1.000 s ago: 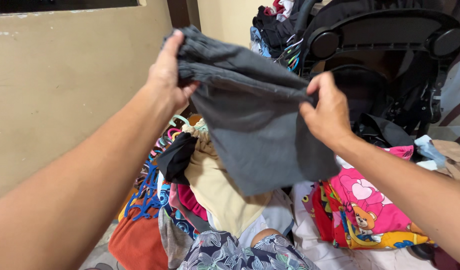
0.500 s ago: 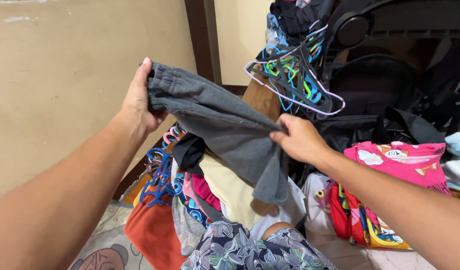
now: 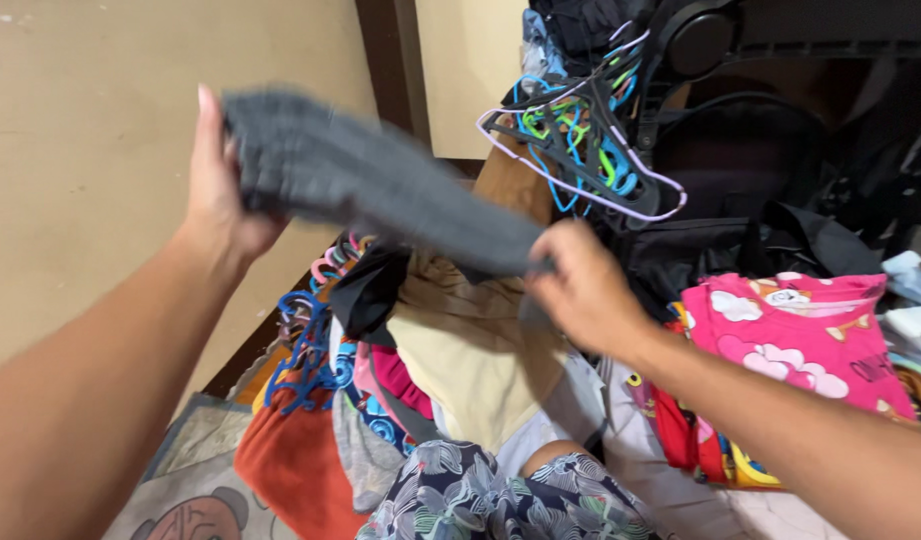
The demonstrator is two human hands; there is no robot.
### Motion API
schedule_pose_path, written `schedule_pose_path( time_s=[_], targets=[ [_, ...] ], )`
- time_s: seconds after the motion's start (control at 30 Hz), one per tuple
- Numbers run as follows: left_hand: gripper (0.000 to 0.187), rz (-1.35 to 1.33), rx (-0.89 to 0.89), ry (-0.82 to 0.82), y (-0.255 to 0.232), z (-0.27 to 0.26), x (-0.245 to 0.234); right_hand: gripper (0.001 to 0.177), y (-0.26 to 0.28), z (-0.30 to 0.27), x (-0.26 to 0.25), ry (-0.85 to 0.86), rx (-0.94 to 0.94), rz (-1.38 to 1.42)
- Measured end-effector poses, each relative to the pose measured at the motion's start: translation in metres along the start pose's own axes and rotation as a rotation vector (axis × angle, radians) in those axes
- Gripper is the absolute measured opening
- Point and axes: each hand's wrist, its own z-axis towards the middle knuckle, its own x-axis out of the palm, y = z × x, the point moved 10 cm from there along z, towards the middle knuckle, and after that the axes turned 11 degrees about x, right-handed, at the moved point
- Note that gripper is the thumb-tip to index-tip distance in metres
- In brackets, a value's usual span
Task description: The person removes children's shorts from hangers, folds each pair by hand, and stacks them on a growing pile. They handle multiple pairs with different patterns and colors, including red, zigzag, and cartoon prints.
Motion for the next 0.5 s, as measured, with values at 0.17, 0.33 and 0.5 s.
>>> schedule_pose_path(
  time_s=[0.17,0.33,0.5],
  targets=[
    [0.06,0.424,-0.297,-0.405,0.0,-0.068,-0.106,0.03,-0.027,-0.038,0.093,0.639,0.404,0.171],
    [0.056,0.8,-0.344,-0.481,-0.023,-0.065,-0.101,0.036,-0.057,-0.032,0.113,0.653,0.721,0.454],
    [0.057,1.139,-0.422,-0.164,0.003,-0.02,-0.004,0.041,-0.064,-0.033,0.111,0.684,0.841,0.53]
  ],
)
